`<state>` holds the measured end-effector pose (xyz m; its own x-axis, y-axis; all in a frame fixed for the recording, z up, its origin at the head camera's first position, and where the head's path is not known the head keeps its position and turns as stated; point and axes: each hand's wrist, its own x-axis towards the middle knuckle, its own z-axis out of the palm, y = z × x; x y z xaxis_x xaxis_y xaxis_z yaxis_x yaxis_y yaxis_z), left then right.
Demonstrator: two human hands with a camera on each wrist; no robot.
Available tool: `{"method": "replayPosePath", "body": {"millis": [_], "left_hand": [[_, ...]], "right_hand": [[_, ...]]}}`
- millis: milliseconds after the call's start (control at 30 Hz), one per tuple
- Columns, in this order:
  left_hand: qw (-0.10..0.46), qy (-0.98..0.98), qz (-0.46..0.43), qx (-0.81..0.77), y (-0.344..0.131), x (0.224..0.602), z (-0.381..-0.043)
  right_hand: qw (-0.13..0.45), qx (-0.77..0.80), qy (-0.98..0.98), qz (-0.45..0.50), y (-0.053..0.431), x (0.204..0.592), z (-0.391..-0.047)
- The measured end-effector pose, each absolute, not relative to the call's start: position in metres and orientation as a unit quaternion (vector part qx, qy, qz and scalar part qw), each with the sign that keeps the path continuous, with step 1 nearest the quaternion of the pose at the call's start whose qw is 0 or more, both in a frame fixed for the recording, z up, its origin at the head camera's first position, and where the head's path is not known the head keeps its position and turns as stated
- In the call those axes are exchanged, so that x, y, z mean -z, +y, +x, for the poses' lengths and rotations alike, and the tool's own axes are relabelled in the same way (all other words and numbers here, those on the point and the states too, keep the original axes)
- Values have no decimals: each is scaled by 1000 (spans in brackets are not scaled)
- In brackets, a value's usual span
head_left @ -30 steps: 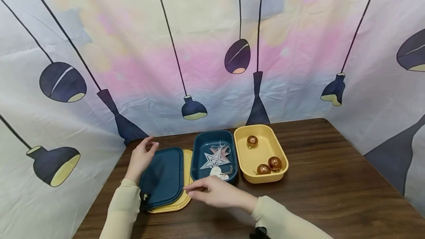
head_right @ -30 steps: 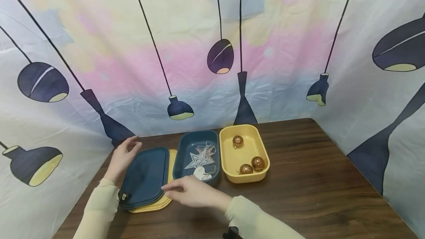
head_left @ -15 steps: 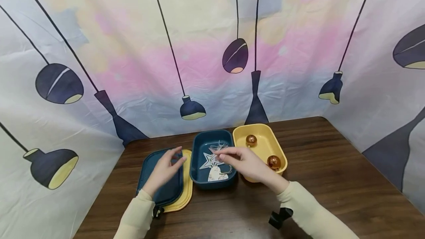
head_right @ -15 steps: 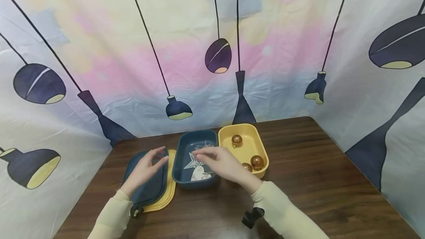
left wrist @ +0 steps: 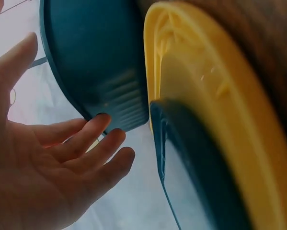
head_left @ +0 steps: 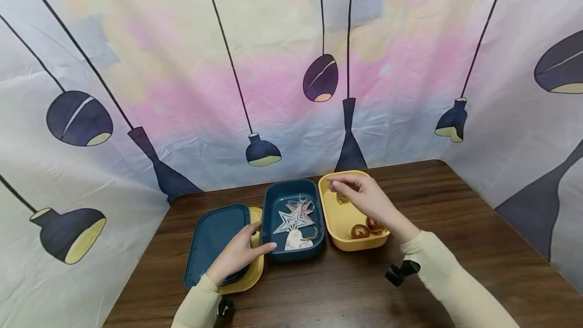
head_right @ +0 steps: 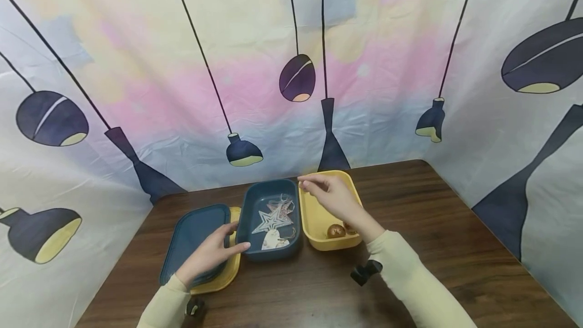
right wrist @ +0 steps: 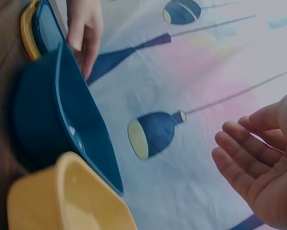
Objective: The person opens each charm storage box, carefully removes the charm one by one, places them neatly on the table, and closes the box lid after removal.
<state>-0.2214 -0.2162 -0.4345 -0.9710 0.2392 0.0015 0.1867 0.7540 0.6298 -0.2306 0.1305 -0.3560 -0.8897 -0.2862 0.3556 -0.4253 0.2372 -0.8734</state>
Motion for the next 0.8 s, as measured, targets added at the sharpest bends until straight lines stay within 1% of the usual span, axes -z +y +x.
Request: {"method": "replayPosePath", "body": {"millis": [333, 533, 800], "left_hand": [[40, 926, 106, -360, -211, 442, -218], [43, 928, 101, -357, -206, 441, -218], [58, 926, 94, -360, -209, 441, -219]], "right_hand": [[105, -502, -837, 189, 152, 358, -263], [108, -462, -864, 165, 160, 365, -287], [92, -439, -882, 144, 165, 379, -312]]}}
